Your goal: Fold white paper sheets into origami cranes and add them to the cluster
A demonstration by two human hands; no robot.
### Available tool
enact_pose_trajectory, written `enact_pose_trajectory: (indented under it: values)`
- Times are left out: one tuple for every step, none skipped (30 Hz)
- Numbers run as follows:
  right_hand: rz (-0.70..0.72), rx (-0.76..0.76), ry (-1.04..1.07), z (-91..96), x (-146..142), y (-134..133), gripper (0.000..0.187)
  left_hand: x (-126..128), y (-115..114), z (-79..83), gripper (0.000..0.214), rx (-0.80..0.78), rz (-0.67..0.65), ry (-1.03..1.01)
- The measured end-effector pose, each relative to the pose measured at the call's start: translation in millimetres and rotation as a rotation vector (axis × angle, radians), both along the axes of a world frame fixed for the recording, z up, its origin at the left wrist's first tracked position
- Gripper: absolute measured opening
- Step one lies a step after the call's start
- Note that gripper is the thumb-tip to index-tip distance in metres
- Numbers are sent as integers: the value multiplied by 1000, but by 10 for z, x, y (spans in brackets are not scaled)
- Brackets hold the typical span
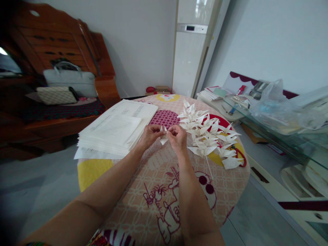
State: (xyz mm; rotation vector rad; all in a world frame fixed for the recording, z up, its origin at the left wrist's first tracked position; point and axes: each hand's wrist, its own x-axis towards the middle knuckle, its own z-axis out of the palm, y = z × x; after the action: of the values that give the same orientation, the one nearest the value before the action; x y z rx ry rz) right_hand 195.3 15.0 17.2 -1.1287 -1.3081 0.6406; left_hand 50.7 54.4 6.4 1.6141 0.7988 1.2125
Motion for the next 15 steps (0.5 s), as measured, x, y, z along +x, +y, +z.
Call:
enact_pose_trajectory:
  values:
    - [3, -4, -3, -1, 0, -1, 11, -1, 9, -11, 36, 1, 2, -5]
    - [10, -7, -6, -2, -1, -1, 11, -2, 15, -19, 36, 6, 5, -3]
    - [17, -10, -8, -3, -1, -1, 11, -3, 17, -23, 36, 14, 8, 6]
    - [23, -11, -11, -3, -2, 0, 11, -4, 17, -24, 36, 24, 12, 21]
    - [27, -11, -16, -3, -3, 1, 12, -5, 14, -21, 36, 37, 18, 40]
    - [29, -10, -22, -2, -3, 3, 12, -6, 9, -16, 38, 53, 26, 62]
    - [30, -9, -30, -3, -4, 5, 12, -6, 3, -8, 40, 70, 36, 86]
    - [31, -7, -37, -4, -4, 8, 12, -6, -5, 1, 42, 88, 49, 110]
    - [31, -6, -42, -5, -4, 10, 12, -6, -13, 13, 43, 109, 67, 133]
    - [30, -6, -43, -6, -4, 12, 13, -6, -23, 25, 43, 132, 84, 156]
    - [30, -4, -41, -8, -5, 14, 13, -6, -32, 37, 43, 158, 100, 179]
    - [29, -1, -39, -10, -5, 15, 13, -6, -41, 47, 41, 188, 116, 203]
    - [27, 5, -38, -11, -6, 17, 13, -5, -49, 54, 39, 220, 133, 227]
    - [24, 14, -41, -13, -7, 19, 14, -5, -55, 58, 36, 251, 152, 252]
    - [18, 25, -51, -14, -8, 20, 14, -3, -61, 57, 34, 281, 172, 275]
